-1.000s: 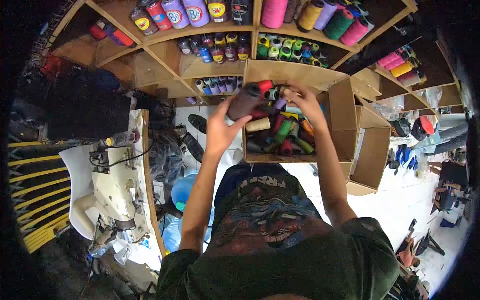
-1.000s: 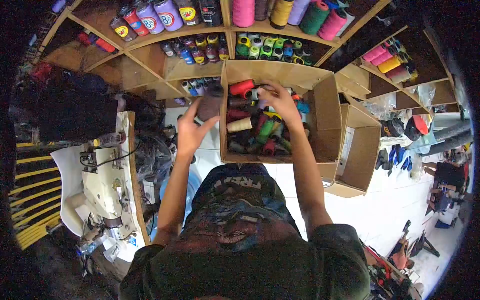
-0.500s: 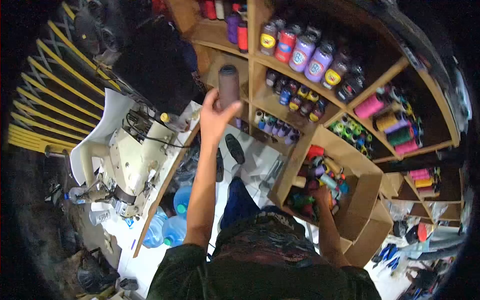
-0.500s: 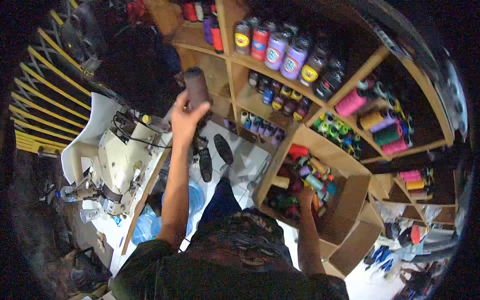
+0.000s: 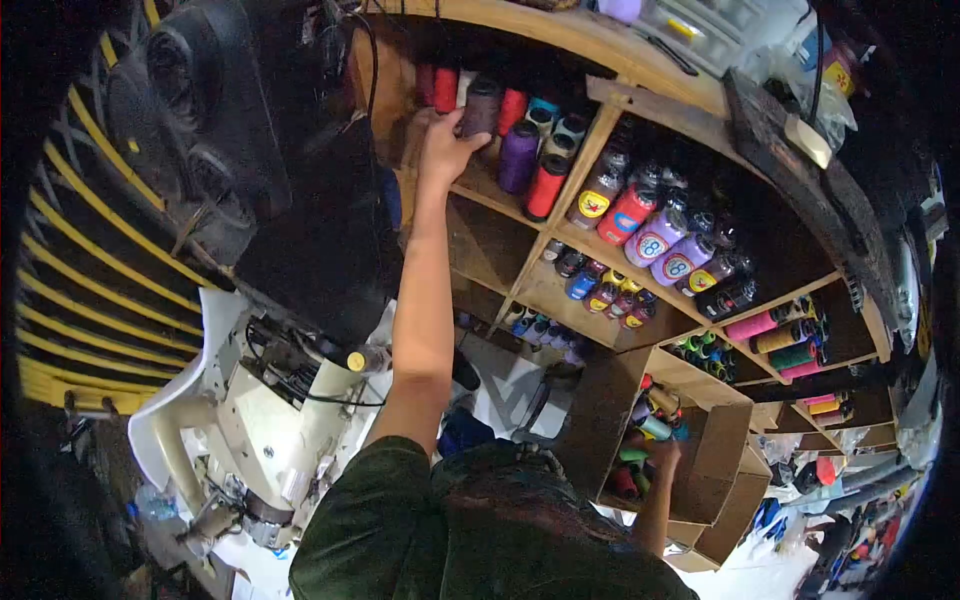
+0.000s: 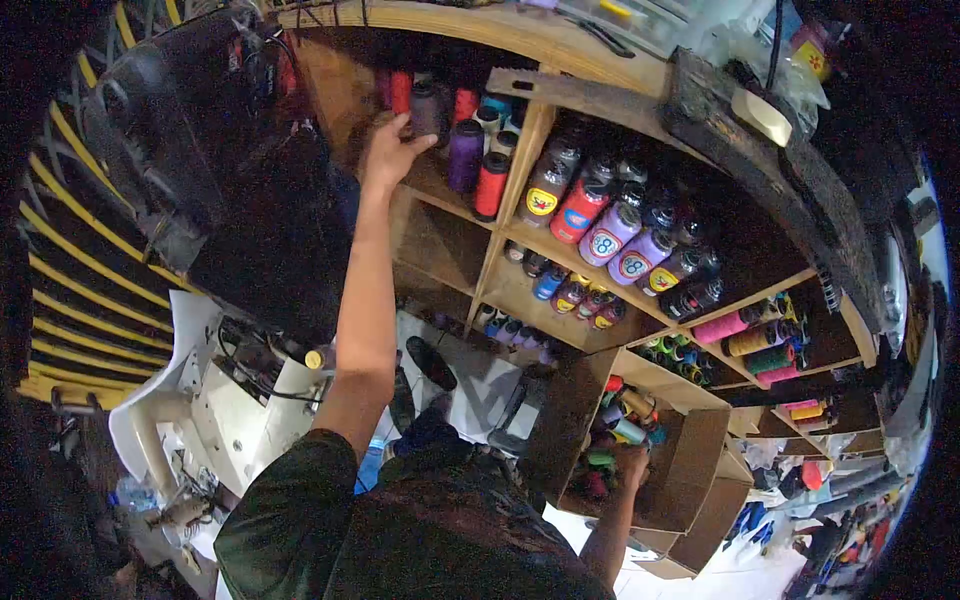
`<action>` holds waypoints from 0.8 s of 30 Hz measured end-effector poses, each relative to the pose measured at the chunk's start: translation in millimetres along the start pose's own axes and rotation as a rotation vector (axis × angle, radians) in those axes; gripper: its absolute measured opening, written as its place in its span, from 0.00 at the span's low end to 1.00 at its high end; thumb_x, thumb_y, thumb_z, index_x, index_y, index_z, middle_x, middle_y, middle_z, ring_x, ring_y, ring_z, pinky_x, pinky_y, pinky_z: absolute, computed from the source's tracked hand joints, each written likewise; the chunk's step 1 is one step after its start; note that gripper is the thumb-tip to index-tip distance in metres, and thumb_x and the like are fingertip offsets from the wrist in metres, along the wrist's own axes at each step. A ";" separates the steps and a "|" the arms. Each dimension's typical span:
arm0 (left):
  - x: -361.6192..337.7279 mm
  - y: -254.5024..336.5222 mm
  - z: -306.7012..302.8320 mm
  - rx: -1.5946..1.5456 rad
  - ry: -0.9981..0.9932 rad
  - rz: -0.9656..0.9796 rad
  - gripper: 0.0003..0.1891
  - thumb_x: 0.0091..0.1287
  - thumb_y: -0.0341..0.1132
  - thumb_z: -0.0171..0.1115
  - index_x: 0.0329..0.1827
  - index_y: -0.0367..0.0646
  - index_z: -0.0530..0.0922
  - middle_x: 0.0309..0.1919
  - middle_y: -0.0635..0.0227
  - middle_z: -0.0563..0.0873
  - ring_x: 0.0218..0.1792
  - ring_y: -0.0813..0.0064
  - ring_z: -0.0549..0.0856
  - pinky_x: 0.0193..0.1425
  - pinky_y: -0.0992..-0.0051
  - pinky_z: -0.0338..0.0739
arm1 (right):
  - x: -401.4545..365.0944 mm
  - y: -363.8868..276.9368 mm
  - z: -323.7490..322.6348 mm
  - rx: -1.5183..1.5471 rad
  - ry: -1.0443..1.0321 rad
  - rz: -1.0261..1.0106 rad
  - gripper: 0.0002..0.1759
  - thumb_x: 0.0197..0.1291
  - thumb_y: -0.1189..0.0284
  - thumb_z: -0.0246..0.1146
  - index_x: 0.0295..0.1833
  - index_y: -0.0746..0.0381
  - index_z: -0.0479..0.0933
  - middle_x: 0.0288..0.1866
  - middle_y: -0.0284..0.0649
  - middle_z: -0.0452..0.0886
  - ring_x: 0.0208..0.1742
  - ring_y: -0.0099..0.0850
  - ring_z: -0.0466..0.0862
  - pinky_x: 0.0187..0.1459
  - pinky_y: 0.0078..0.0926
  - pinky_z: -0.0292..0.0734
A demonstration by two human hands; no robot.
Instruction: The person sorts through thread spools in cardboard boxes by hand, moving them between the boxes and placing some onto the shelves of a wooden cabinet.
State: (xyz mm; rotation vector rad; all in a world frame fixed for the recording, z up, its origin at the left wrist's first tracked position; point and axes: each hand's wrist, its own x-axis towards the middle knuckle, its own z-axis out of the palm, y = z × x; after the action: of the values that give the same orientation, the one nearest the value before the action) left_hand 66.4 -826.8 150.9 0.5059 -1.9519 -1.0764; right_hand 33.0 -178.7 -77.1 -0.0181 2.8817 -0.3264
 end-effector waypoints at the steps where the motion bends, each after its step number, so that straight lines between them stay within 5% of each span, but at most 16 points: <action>1: 8.9 -12.0 5.3 -0.058 -0.075 -0.031 0.23 0.52 0.29 0.72 0.52 0.34 0.78 0.43 0.61 0.85 0.46 0.73 0.82 0.50 0.73 0.74 | -3.6 -7.8 -18.4 0.232 0.071 -0.068 0.20 0.49 0.58 0.67 0.43 0.60 0.79 0.38 0.50 0.84 0.43 0.44 0.85 0.38 0.41 0.77; 8: 31.9 -61.1 39.9 -0.052 -0.206 -0.027 0.26 0.51 0.19 0.63 0.57 0.35 0.74 0.42 0.59 0.85 0.45 0.71 0.83 0.50 0.73 0.76 | 24.3 -49.5 -100.0 0.216 0.255 -0.100 0.24 0.48 0.57 0.72 0.43 0.64 0.80 0.35 0.47 0.84 0.40 0.40 0.86 0.41 0.36 0.77; 11: 34.0 -73.6 50.1 -0.119 -0.221 -0.003 0.26 0.50 0.17 0.61 0.57 0.34 0.74 0.45 0.59 0.84 0.46 0.71 0.83 0.50 0.73 0.77 | -22.1 -137.2 -160.2 0.244 0.340 -0.101 0.19 0.54 0.66 0.69 0.46 0.68 0.78 0.41 0.49 0.84 0.43 0.36 0.84 0.45 0.32 0.76; 17: 32.3 -75.4 47.2 0.006 -0.290 0.040 0.30 0.47 0.13 0.55 0.59 0.32 0.72 0.48 0.53 0.83 0.48 0.66 0.83 0.53 0.70 0.75 | -49.9 -222.0 -202.4 0.830 0.197 -0.455 0.18 0.56 0.72 0.67 0.51 0.68 0.74 0.38 0.35 0.78 0.41 0.23 0.76 0.45 0.22 0.71; 22: 28.2 -60.6 45.8 0.129 -0.223 0.186 0.32 0.49 0.16 0.56 0.63 0.32 0.69 0.48 0.45 0.81 0.50 0.58 0.82 0.55 0.68 0.74 | -66.3 -288.8 -221.0 0.896 0.067 -0.611 0.23 0.54 0.75 0.69 0.54 0.69 0.72 0.45 0.38 0.77 0.46 0.24 0.76 0.51 0.22 0.70; 24: 16.7 -43.4 38.7 0.092 -0.184 0.134 0.26 0.55 0.19 0.58 0.60 0.34 0.71 0.44 0.52 0.84 0.47 0.64 0.83 0.53 0.70 0.75 | -71.9 -311.0 -223.8 0.867 0.054 -0.689 0.23 0.54 0.75 0.69 0.55 0.69 0.72 0.47 0.38 0.77 0.47 0.24 0.76 0.52 0.22 0.70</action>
State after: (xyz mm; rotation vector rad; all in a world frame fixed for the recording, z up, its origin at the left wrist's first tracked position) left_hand 23.3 -842.6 111.5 0.3292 -2.1719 -0.9807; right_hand 44.8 -430.1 220.6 -0.8419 2.4276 -1.6536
